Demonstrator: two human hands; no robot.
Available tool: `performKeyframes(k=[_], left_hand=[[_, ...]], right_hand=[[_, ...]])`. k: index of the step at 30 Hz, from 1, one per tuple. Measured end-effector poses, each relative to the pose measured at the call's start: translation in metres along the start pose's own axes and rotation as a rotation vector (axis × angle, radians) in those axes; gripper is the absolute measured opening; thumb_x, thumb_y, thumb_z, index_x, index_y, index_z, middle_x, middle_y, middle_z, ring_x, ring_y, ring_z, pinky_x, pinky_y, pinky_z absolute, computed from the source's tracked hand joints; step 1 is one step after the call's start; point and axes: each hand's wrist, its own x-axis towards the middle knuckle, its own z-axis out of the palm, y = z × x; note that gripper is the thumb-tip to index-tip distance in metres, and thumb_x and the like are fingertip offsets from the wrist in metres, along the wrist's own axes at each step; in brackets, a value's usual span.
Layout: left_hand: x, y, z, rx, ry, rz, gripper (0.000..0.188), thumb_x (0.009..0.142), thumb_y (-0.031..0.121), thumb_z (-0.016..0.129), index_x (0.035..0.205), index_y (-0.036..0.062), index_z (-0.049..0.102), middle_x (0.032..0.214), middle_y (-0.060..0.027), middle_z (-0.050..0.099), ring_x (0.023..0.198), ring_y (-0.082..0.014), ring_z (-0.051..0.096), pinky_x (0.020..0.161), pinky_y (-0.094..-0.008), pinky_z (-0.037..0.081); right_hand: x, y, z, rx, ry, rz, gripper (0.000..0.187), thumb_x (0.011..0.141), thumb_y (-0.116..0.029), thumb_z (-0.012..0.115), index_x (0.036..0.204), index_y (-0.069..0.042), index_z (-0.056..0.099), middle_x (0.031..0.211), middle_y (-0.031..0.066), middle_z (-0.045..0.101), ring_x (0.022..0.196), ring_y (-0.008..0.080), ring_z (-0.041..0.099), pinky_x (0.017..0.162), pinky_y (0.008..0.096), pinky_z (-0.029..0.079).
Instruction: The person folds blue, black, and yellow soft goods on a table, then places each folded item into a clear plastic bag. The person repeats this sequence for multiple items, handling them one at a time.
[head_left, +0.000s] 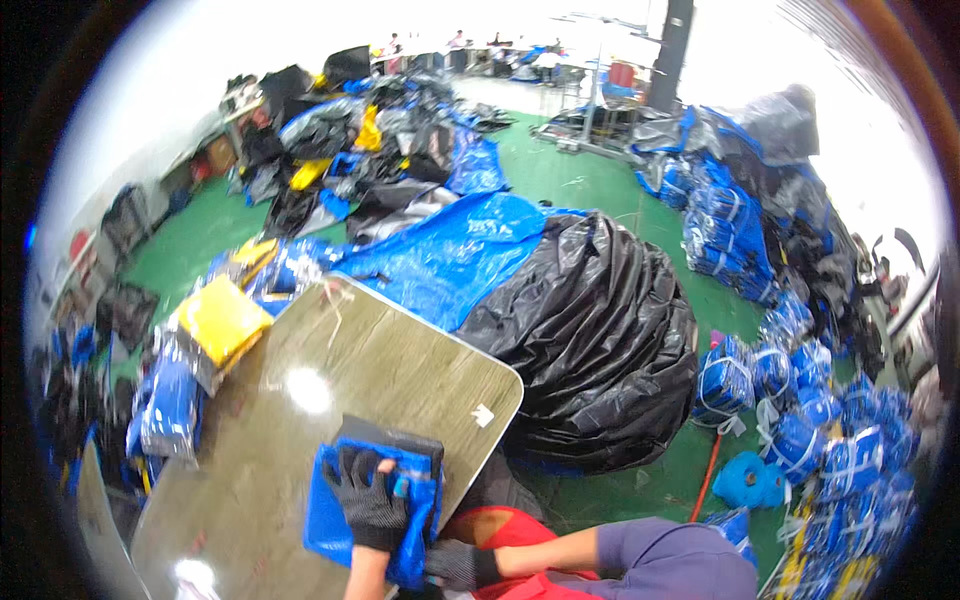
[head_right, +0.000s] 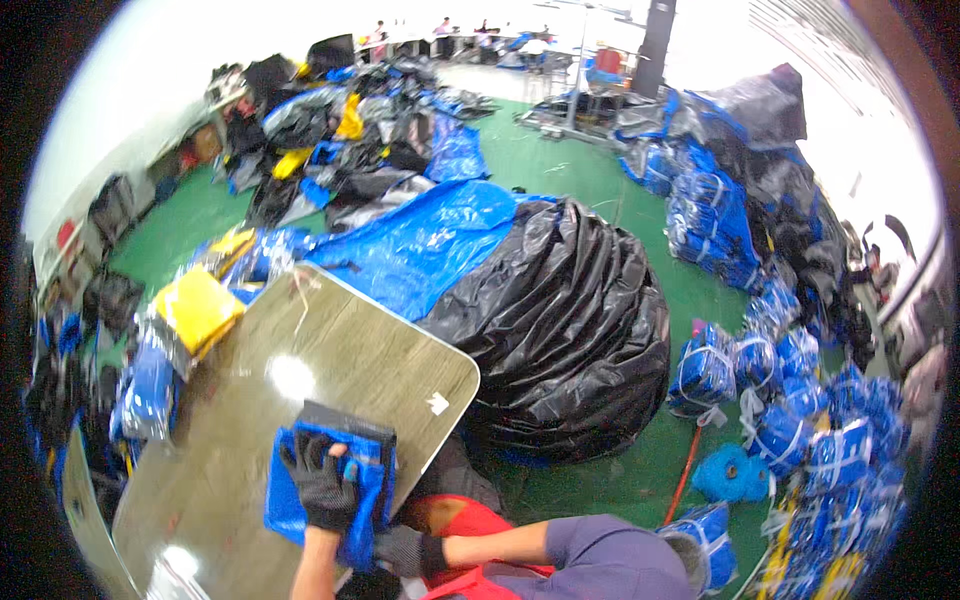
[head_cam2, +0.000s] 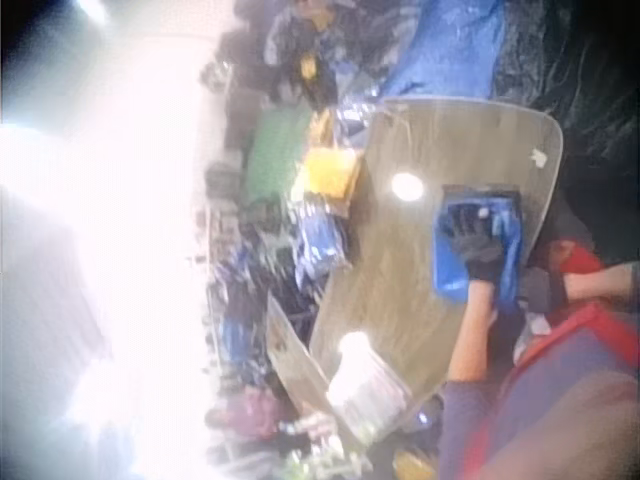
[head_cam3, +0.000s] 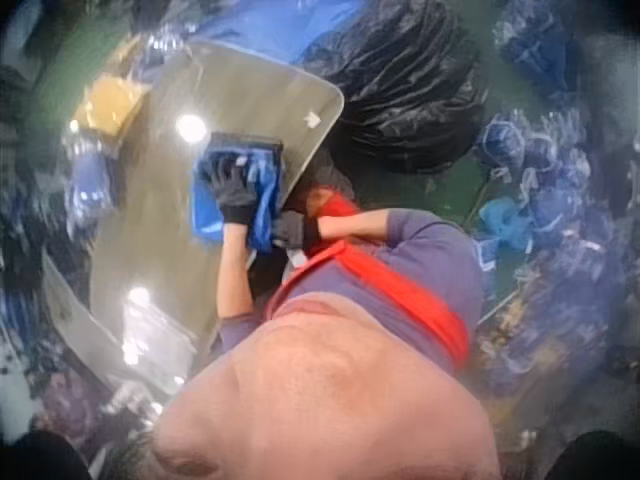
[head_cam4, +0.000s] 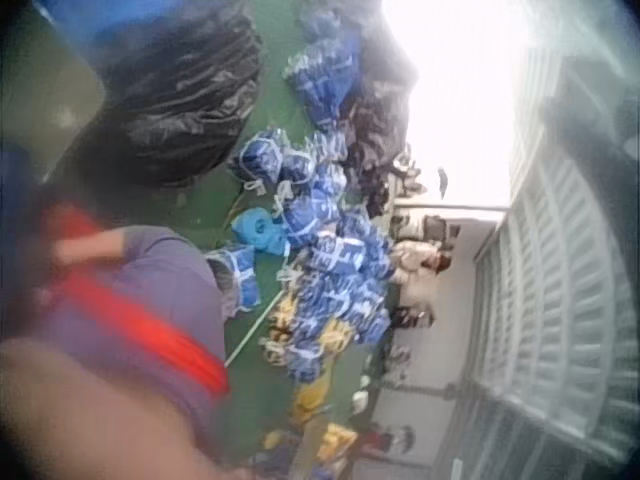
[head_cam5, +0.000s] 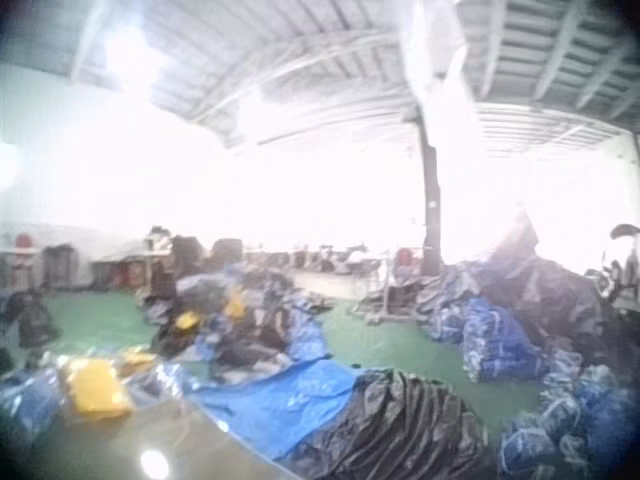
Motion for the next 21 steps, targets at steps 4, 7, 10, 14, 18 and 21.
performKeyframes(k=[4, 7, 10, 14, 18, 21], left_hand=[[-0.007, -0.002, 0.014, -0.016, 0.088, -0.049, 0.048, 0.08, 0.039, 0.06, 0.119, 0.0109, 0.055, 0.121, -0.0163, 0.053, 0.133, -0.0409, 0.035, 0.111, -0.0662, 0.01], [-0.008, -0.008, 0.024, -0.055, -0.059, -0.168, 0.048, 0.084, 0.039, 0.055, 0.122, 0.01, 0.055, 0.127, -0.0165, 0.052, 0.134, -0.0389, 0.035, 0.111, -0.0647, 0.012], [-0.012, -0.045, -0.001, -0.065, -0.303, 0.045, 0.05, 0.086, 0.038, 0.052, 0.127, 0.0095, 0.054, 0.137, -0.0177, 0.048, 0.135, -0.037, 0.035, 0.113, -0.0608, 0.014], [-0.002, -0.068, 0.001, -0.215, -0.07, -0.058, 0.05, 0.09, 0.032, 0.052, 0.135, 0.0102, 0.05, 0.147, -0.0207, 0.038, 0.128, -0.0419, 0.042, 0.111, -0.054, 0.025], [-0.013, -0.075, 0.003, -0.372, -0.163, -0.181, 0.052, 0.091, 0.032, 0.053, 0.138, 0.0123, 0.047, 0.15, -0.0223, 0.033, 0.13, -0.0422, 0.04, 0.107, -0.0486, 0.033], [-0.043, -0.085, 0.007, -0.505, -0.243, -0.116, 0.069, 0.084, 0.037, 0.065, 0.144, 0.0134, 0.04, 0.151, -0.0199, 0.032, 0.139, -0.0374, 0.032, 0.115, -0.0428, 0.024]], right_hand=[[0.011, -0.009, -0.054, 0.029, -0.007, 0.111, 0.039, 0.081, -0.025, 0.062, 0.118, -0.013, 0.061, 0.108, 0.0169, 0.061, 0.096, 0.029, 0.063, 0.079, 0.0406, 0.051], [0.045, 0.008, -0.096, -0.476, 0.317, -0.087, 0.062, 0.089, -0.046, 0.052, 0.142, -0.014, 0.043, 0.139, 0.0203, 0.046, 0.124, 0.0402, 0.045, 0.102, 0.0566, 0.032], [0.076, 0.033, -0.117, -0.541, 0.311, 0.018, 0.066, 0.089, -0.051, 0.049, 0.143, -0.015, 0.041, 0.141, 0.0178, 0.045, 0.126, 0.0409, 0.043, 0.103, 0.0572, 0.031], [0.08, 0.059, -0.117, -0.567, 0.165, 0.035, 0.076, 0.081, -0.059, 0.054, 0.144, -0.019, 0.041, 0.149, 0.0142, 0.038, 0.131, 0.0411, 0.039, 0.104, 0.0592, 0.029], [0.052, 0.081, -0.112, -0.376, 0.199, -0.407, 0.078, 0.075, -0.062, 0.057, 0.142, -0.023, 0.043, 0.147, 0.0113, 0.04, 0.132, 0.0384, 0.039, 0.104, 0.0667, 0.024], [0.017, 0.097, -0.108, -0.688, 0.19, -0.624, 0.077, 0.075, -0.068, 0.054, 0.141, -0.029, 0.043, 0.141, 0.009, 0.048, 0.135, 0.0338, 0.039, 0.108, 0.0691, 0.018]])
